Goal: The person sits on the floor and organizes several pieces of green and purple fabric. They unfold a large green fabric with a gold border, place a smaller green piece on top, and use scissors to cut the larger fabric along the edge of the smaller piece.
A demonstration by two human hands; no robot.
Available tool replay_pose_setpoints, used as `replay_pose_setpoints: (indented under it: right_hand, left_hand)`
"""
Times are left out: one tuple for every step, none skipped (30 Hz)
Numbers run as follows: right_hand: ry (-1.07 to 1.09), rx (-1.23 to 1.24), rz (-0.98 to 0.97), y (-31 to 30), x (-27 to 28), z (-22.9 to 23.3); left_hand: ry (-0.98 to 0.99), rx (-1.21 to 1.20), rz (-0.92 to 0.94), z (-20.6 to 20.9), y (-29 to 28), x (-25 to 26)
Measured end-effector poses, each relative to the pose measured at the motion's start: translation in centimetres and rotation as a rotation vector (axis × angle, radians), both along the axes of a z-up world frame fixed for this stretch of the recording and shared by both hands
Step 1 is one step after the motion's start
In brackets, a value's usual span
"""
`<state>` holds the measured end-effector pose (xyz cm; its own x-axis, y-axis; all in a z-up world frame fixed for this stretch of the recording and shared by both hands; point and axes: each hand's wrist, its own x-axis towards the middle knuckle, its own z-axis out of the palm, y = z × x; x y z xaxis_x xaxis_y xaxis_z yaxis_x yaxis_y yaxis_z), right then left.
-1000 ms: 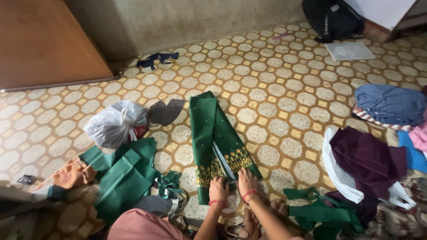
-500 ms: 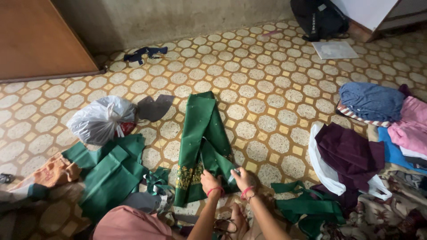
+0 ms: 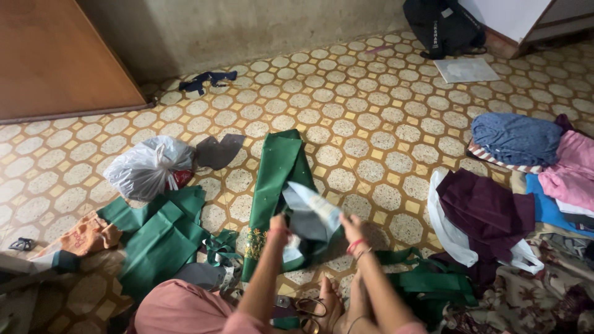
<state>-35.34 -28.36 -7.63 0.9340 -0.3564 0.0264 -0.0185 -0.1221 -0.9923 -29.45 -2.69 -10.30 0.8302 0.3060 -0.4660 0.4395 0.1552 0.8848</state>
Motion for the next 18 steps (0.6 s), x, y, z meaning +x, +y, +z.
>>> replay_pose_setpoints:
  right_hand:
    - [-0.020, 0.040, -0.019, -1.7, 0.7, 0.7]
    - [-0.075, 0.093, -0.053, -3.9, 1.6, 1.7]
    - [-0.156, 0.160, -0.082, -6.4, 2.7, 3.0]
    - [-0.238, 0.267, -0.115, -9.2, 3.5, 4.5]
    - [0.165, 0.020, -0.351, -12.7, 3.5, 6.1]
    - [0.005, 0.497, -0.377, -15.6, 4.6, 8.1]
    - [-0.298, 0.479, -0.335, -18.4, 4.6, 9.7]
    - [-0.266, 0.492, -0.417, -20.8, 4.3, 11.1]
    - [-0.371, 0.558, -0.388, -22.6, 3.4, 11.9]
    - [-0.475, 0.625, -0.355, -24.7, 2.1, 12.8]
    - [-0.461, 0.689, -0.371, -25.8, 1.1, 13.1]
    - [-0.447, 0.754, -0.386, -26.4, 0.3, 13.1]
    - [-0.431, 0.818, -0.402, -26.6, -0.2, 13.0]
    - [-0.425, 0.856, -0.403, -26.7, -0.5, 12.9]
    - [-0.423, 0.900, -0.400, -26.4, -0.2, 12.6]
    - [-0.420, 0.943, -0.398, -25.8, 0.1, 12.2]
    - [-0.393, 0.993, -0.364, -24.8, 0.6, 11.7]
    - [-0.366, 1.044, -0.329, -23.9, 1.2, 11.2]
  left_hand:
    - [-0.035, -0.293, 0.047, 0.9, 0.9, 1.7]
    - [-0.035, -0.629, 0.083, 2.4, 2.3, 4.1]
    - [-0.089, -0.684, 0.148, 3.8, 3.3, 5.9]
    - [-0.181, -0.696, 0.208, 5.9, 4.5, 8.3]
    - [-0.288, -0.702, 0.268, 8.4, 6.2, 10.8]
    - [-0.413, -0.686, 0.314, 11.1, 8.3, 13.2]
    - [-0.538, -0.660, 0.356, 13.9, 10.9, 15.2]
    - [-0.666, -0.634, 0.391, 16.8, 13.4, 16.9]
    - [-0.773, -0.596, 0.406, 19.6, 15.5, 18.2]
    - [-0.852, -0.556, 0.407, 22.6, 17.1, 18.8]
    - [-0.916, -0.521, 0.402, 24.9, 18.4, 18.7]
    - [-0.882, -0.455, 0.377, 26.4, 18.8, 18.1]
    - [-0.785, -0.354, 0.337, 27.0, 18.4, 17.3]
    - [-0.687, -0.255, 0.296, 27.1, 17.8, 16.5]
    - [-0.596, -0.153, 0.252, 27.0, 17.3, 16.1]
    - [-0.621, -0.023, 0.255, 26.0, 15.8, 15.4]
    - [-0.646, 0.107, 0.258, 24.5, 13.7, 14.5]
    - [-0.814, 0.259, 0.172, 22.9, 11.6, 13.0]
